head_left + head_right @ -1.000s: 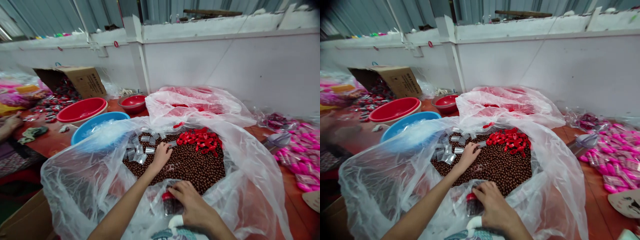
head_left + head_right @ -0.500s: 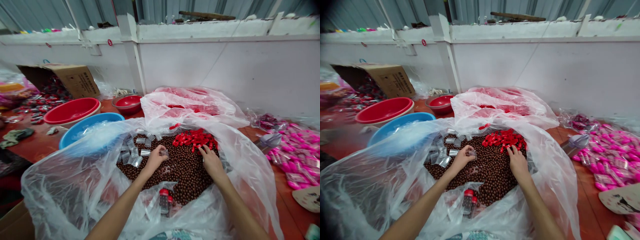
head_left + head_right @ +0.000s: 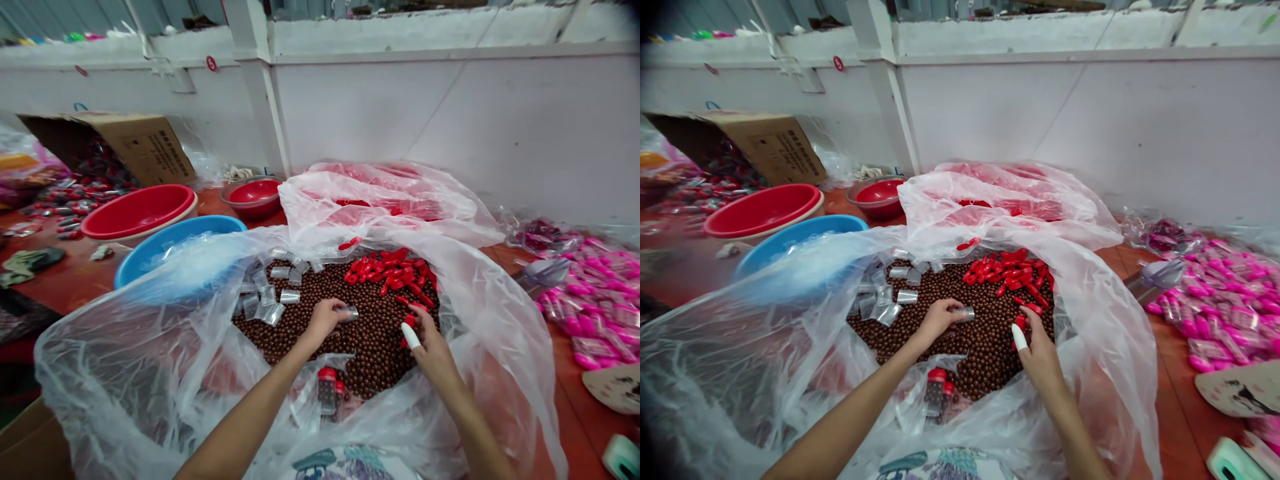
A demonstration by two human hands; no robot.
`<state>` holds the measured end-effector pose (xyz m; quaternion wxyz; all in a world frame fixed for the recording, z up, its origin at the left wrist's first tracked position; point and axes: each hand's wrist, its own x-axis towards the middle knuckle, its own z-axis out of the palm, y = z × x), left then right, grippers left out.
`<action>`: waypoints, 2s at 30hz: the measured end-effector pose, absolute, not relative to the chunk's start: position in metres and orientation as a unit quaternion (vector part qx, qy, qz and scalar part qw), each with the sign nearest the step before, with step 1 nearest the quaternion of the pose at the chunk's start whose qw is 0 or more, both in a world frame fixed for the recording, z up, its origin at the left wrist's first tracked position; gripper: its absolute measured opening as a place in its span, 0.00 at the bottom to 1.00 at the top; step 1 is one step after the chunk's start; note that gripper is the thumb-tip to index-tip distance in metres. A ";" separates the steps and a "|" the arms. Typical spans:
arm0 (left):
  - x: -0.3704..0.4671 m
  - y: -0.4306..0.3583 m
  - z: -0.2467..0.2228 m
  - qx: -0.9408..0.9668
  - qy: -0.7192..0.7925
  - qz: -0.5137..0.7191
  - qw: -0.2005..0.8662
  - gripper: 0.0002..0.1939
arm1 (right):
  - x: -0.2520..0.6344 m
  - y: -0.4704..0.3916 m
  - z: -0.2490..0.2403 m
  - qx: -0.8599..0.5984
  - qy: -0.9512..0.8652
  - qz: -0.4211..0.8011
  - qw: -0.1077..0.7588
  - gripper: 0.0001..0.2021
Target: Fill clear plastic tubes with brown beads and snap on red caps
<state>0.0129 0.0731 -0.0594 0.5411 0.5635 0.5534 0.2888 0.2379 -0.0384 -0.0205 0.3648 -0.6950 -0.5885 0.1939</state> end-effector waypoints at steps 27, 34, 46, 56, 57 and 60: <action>0.041 0.050 -0.029 0.377 0.408 0.307 0.773 0.26 | 0.241 -0.072 -0.028 -0.665 -0.643 0.227 0.303 0.20; 0.020 0.022 0.011 0.328 0.326 0.300 0.834 0.19 | 0.234 -0.064 -0.017 -0.651 -0.449 0.370 0.488 0.20; 0.009 0.005 0.015 0.328 0.353 0.354 0.801 0.16 | 0.199 -0.048 -0.001 -0.453 -0.263 0.620 0.585 0.20; 0.010 -0.006 0.011 0.367 0.373 0.339 0.782 0.18 | 0.191 -0.040 0.004 -0.501 -0.317 0.570 0.570 0.19; 0.011 -0.007 0.010 0.380 0.375 0.335 0.776 0.18 | 0.191 -0.039 0.004 -0.505 -0.337 0.555 0.568 0.19; 0.014 -0.010 0.007 0.423 0.379 0.319 0.759 0.19 | 0.188 -0.036 0.005 -0.523 -0.425 0.489 0.554 0.16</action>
